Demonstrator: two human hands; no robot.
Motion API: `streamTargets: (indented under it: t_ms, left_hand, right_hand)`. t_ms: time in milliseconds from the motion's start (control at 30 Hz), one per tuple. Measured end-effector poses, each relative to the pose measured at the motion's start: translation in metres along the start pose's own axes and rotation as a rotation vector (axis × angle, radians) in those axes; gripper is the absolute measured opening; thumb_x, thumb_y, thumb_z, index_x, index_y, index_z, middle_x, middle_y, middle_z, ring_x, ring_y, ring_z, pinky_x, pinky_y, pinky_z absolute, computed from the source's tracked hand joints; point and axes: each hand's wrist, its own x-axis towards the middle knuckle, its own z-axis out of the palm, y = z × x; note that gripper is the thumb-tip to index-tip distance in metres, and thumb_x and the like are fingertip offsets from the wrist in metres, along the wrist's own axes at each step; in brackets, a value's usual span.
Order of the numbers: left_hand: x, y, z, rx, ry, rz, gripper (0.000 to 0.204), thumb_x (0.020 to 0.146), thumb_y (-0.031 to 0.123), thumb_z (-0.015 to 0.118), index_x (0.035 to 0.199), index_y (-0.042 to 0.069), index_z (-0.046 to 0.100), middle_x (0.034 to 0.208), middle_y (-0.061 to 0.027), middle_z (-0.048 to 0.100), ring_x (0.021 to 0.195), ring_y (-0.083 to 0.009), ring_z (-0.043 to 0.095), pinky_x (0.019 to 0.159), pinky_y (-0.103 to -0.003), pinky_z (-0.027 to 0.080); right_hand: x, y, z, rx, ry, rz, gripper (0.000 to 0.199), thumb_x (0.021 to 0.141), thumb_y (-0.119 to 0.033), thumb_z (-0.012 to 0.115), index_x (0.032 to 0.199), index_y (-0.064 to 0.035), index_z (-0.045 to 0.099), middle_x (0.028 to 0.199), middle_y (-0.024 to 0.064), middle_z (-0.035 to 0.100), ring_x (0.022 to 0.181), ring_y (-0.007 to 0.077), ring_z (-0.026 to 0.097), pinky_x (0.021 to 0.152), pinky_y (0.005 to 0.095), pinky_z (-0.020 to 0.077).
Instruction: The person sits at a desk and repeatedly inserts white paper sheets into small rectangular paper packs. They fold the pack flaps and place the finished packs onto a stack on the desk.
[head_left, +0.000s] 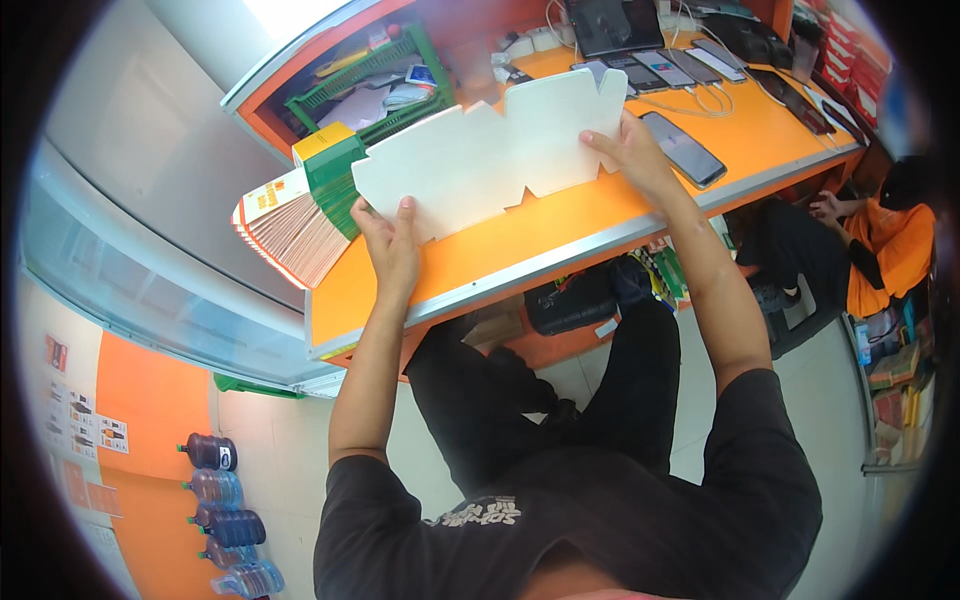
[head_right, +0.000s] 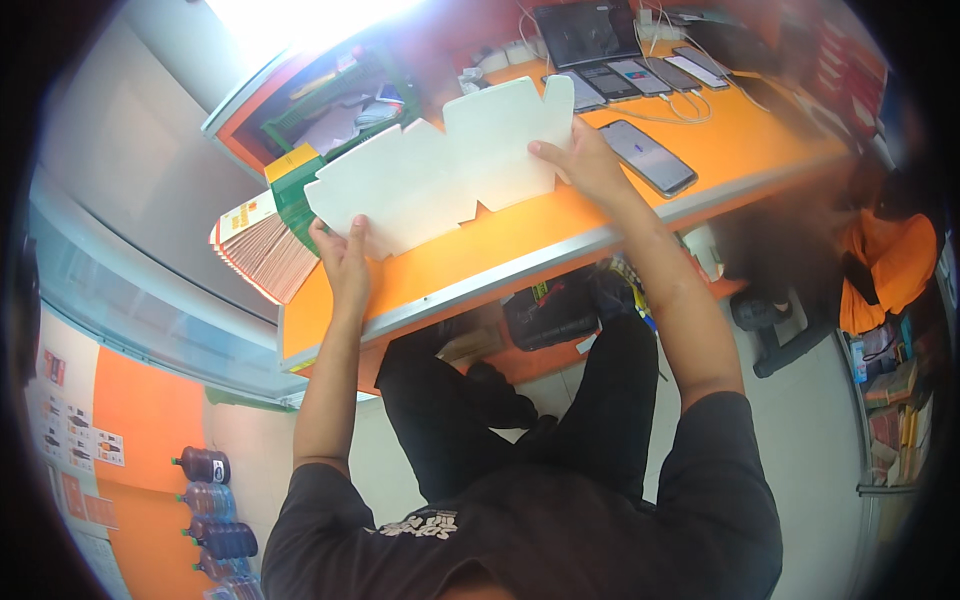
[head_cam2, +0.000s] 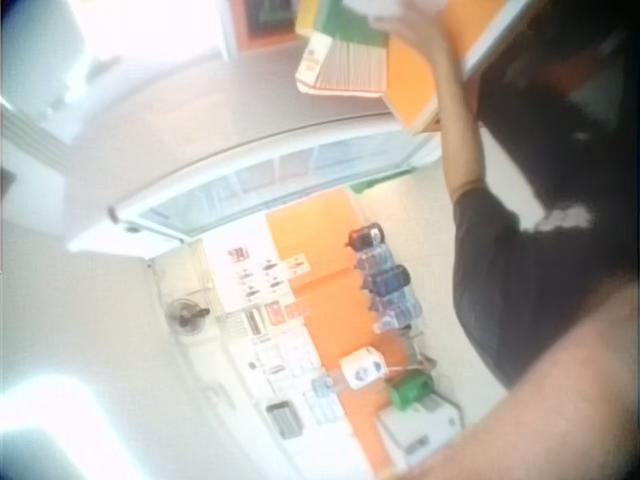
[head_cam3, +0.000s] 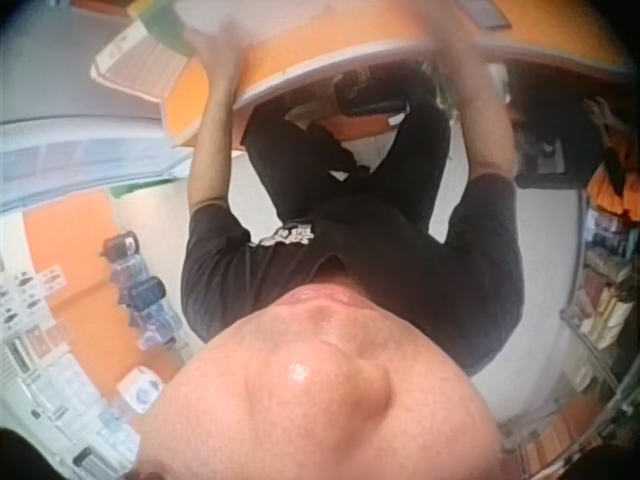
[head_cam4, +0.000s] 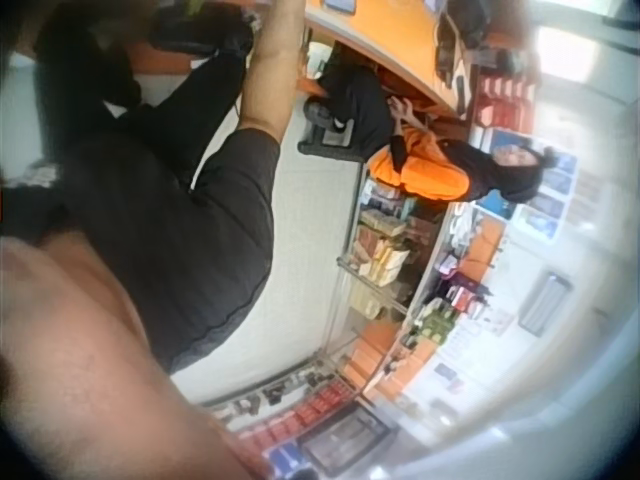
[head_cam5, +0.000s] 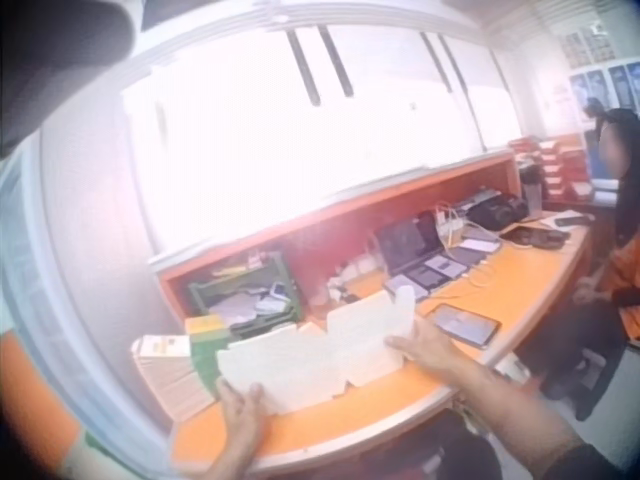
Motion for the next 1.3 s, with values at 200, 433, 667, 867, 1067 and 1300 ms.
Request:
streamTargets:
  t_ms: [200,433,667,867,1067,1300]
  left_hand:
    - [-0.007,0.008,0.006,0.071,0.005,0.015,0.055,0.099,0.018,0.063,0.138,-0.001,0.028,0.134,-0.0186,0.047,0.127,-0.0236,0.048,0.110,-0.036,0.035]
    - [-0.005,-0.032,-0.020,0.381,0.032,0.023,0.047,0.101,0.023,0.061,0.135,-0.003,0.040,0.129,-0.0163,0.053,0.120,-0.0227,0.051,0.105,-0.036,0.039]
    - [-0.002,-0.002,0.010,0.170,0.013,-0.019,0.056,0.103,0.025,0.059,0.144,-0.003,0.033,0.137,-0.0190,0.051,0.125,-0.0246,0.050,0.107,-0.036,0.039]
    - [-0.005,0.002,0.005,0.218,-0.020,-0.073,0.054,0.105,0.027,0.056,0.142,-0.004,0.031,0.137,-0.0209,0.048,0.127,-0.0256,0.048,0.109,-0.037,0.036]
    - [-0.001,0.000,0.006,0.198,-0.050,-0.099,0.051,0.105,0.026,0.054,0.140,-0.004,0.032,0.135,-0.0200,0.048,0.126,-0.0258,0.048,0.108,-0.037,0.036]
    - [-0.001,-0.005,0.001,0.358,-0.023,-0.050,0.052,0.105,0.024,0.054,0.142,-0.005,0.032,0.136,-0.0209,0.048,0.127,-0.0265,0.047,0.109,-0.037,0.034]
  right_hand:
    - [-0.007,0.003,-0.002,0.175,0.024,-0.123,0.054,0.091,-0.018,0.073,0.135,0.0023,0.049,0.122,0.0119,0.065,0.110,0.0171,0.063,0.095,0.0313,0.0509]
    - [-0.004,0.026,0.005,0.347,0.026,-0.236,0.046,0.095,-0.017,0.069,0.134,-0.0059,0.050,0.107,0.0021,0.065,0.085,0.0080,0.063,0.066,0.0237,0.0535]
    - [0.023,0.049,-0.007,-0.012,-0.035,-0.180,0.060,0.095,-0.012,0.066,0.145,0.0022,0.035,0.134,0.0124,0.055,0.127,0.0183,0.051,0.108,0.0346,0.0403]
    - [0.010,0.030,-0.005,-0.050,-0.054,-0.201,0.062,0.097,-0.011,0.064,0.147,0.0036,0.030,0.140,0.0148,0.050,0.132,0.0190,0.047,0.112,0.0351,0.0366]
    - [0.019,0.035,-0.009,-0.101,-0.049,-0.149,0.060,0.097,-0.012,0.064,0.146,0.0031,0.032,0.137,0.0143,0.053,0.129,0.0189,0.049,0.110,0.0352,0.0380]
    - [0.009,0.020,-0.009,-0.064,-0.065,-0.124,0.056,0.097,-0.013,0.065,0.142,0.0031,0.036,0.135,0.0151,0.054,0.128,0.0195,0.050,0.110,0.0354,0.0382]
